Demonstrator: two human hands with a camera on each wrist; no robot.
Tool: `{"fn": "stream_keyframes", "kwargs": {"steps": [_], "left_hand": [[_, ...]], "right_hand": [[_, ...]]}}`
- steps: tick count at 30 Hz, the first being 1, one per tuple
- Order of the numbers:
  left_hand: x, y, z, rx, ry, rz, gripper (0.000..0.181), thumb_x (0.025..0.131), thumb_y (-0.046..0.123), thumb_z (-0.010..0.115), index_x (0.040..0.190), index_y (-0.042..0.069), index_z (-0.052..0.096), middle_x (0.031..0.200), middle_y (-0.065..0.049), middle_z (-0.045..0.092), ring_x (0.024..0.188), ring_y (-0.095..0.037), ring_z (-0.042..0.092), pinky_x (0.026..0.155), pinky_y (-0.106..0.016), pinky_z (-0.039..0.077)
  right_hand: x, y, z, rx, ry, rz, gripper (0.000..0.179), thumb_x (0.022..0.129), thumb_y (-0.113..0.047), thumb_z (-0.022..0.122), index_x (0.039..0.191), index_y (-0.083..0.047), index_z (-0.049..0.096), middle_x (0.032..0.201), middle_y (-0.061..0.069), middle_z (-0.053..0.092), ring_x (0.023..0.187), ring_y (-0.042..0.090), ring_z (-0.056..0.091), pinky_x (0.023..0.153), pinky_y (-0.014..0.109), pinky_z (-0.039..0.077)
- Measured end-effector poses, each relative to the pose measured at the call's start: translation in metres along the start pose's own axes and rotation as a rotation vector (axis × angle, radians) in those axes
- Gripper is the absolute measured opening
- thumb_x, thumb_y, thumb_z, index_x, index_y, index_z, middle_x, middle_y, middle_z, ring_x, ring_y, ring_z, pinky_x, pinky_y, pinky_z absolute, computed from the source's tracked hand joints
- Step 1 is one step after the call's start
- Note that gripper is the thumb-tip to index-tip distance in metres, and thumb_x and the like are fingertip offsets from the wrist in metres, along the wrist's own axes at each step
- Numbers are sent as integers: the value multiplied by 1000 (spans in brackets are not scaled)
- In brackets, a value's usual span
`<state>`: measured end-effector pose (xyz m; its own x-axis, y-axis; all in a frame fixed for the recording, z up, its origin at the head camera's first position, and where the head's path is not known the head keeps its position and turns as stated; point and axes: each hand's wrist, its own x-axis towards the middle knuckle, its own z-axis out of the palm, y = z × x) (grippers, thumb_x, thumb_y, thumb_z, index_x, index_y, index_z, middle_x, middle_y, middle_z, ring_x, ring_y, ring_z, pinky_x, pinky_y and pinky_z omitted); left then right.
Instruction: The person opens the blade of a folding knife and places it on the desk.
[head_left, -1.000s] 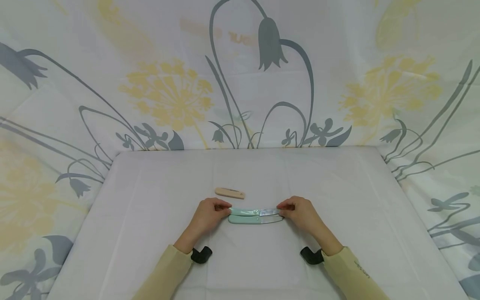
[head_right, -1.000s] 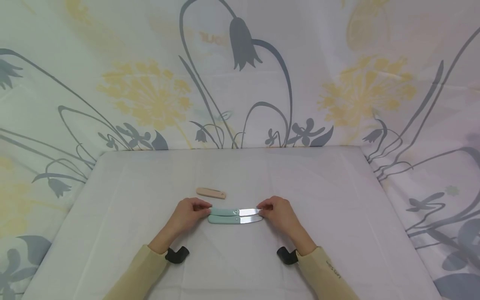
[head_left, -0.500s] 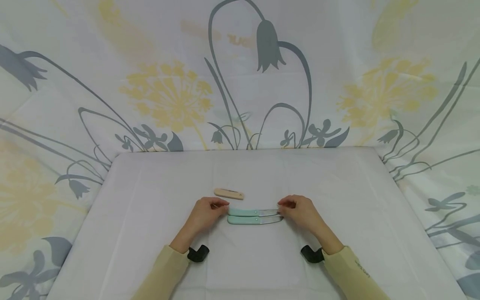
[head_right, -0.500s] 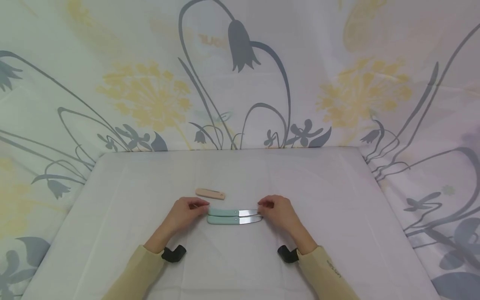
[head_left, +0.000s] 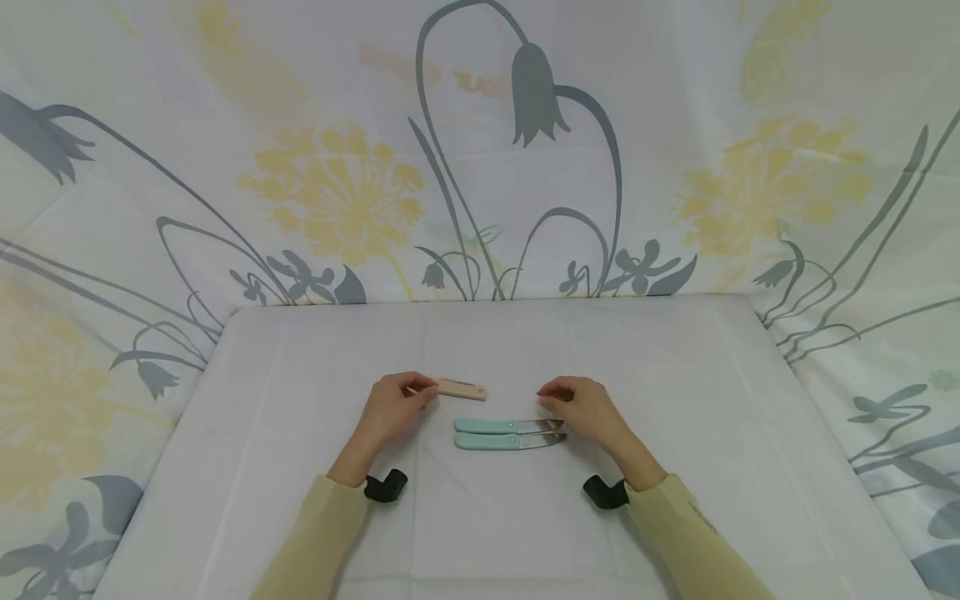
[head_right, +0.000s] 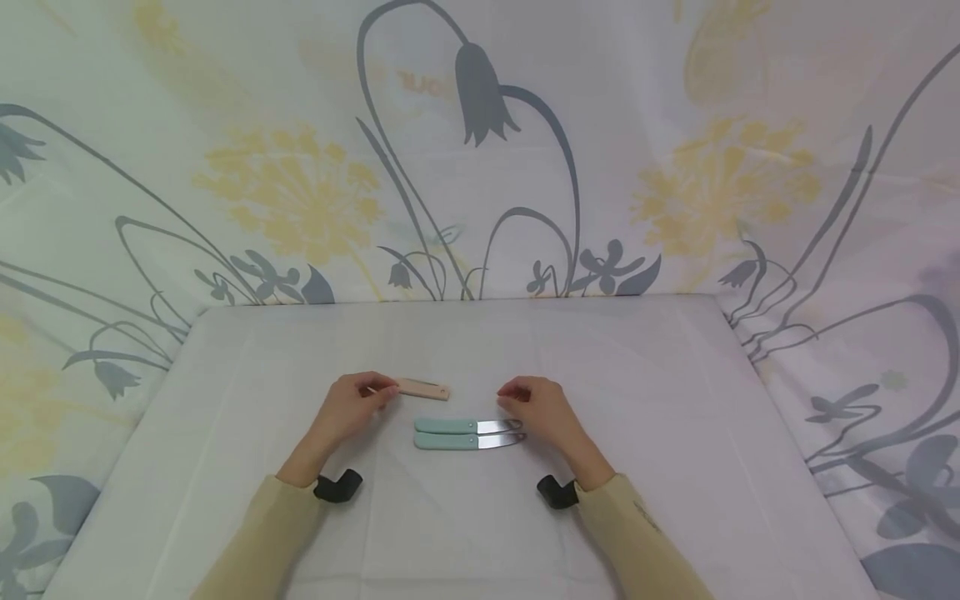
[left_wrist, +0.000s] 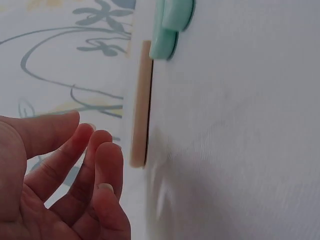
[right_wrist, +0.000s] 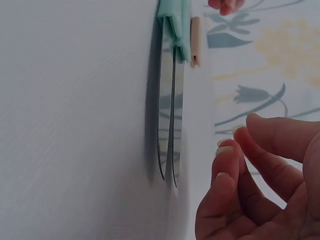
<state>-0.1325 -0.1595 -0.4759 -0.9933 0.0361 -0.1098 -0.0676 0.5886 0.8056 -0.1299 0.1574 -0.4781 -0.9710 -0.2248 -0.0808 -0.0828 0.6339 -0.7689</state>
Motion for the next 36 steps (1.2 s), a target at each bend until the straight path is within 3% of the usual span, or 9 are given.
{"fn": "stream_keyframes", "kwargs": {"steps": [7,15,22,27,36], "left_hand": [[13,-6,-5,-8,19,-25,14,93,20,71,103,12,76,83,-1,68,73,-18,59,64,-30,46],[23,-10,-7,13,14,0,16,90,17,72,104,10,76,87,0,69,76,-16,62,66,-29,47],[27,-13,-6,60,-10,21,19,88,17,73,105,9,76,89,-1,69,78,-18,60,70,-31,46],[28,-12,-5,81,-35,15,21,88,18,75,106,8,75,87,-2,67,78,-18,58,71,-32,45],[29,-9,-3,102,-56,-11,22,87,16,77,107,7,76,88,-1,68,80,-18,58,75,-35,46]], "right_hand": [[15,-5,10,15,-25,-40,12,94,-19,70,103,-11,75,98,0,71,89,17,61,82,37,49],[36,-13,25,35,-53,-45,10,93,-18,72,101,-13,75,94,-3,70,88,16,61,79,35,49],[52,-28,39,34,-86,-76,9,91,-17,74,98,-12,76,86,-4,68,81,16,60,73,32,49],[58,-35,48,35,-111,-45,10,87,-17,77,96,-13,76,81,-4,66,78,15,58,73,31,47],[60,-41,56,-57,-134,-34,15,84,-17,78,98,-11,76,81,-4,66,76,14,57,74,32,47]]}}
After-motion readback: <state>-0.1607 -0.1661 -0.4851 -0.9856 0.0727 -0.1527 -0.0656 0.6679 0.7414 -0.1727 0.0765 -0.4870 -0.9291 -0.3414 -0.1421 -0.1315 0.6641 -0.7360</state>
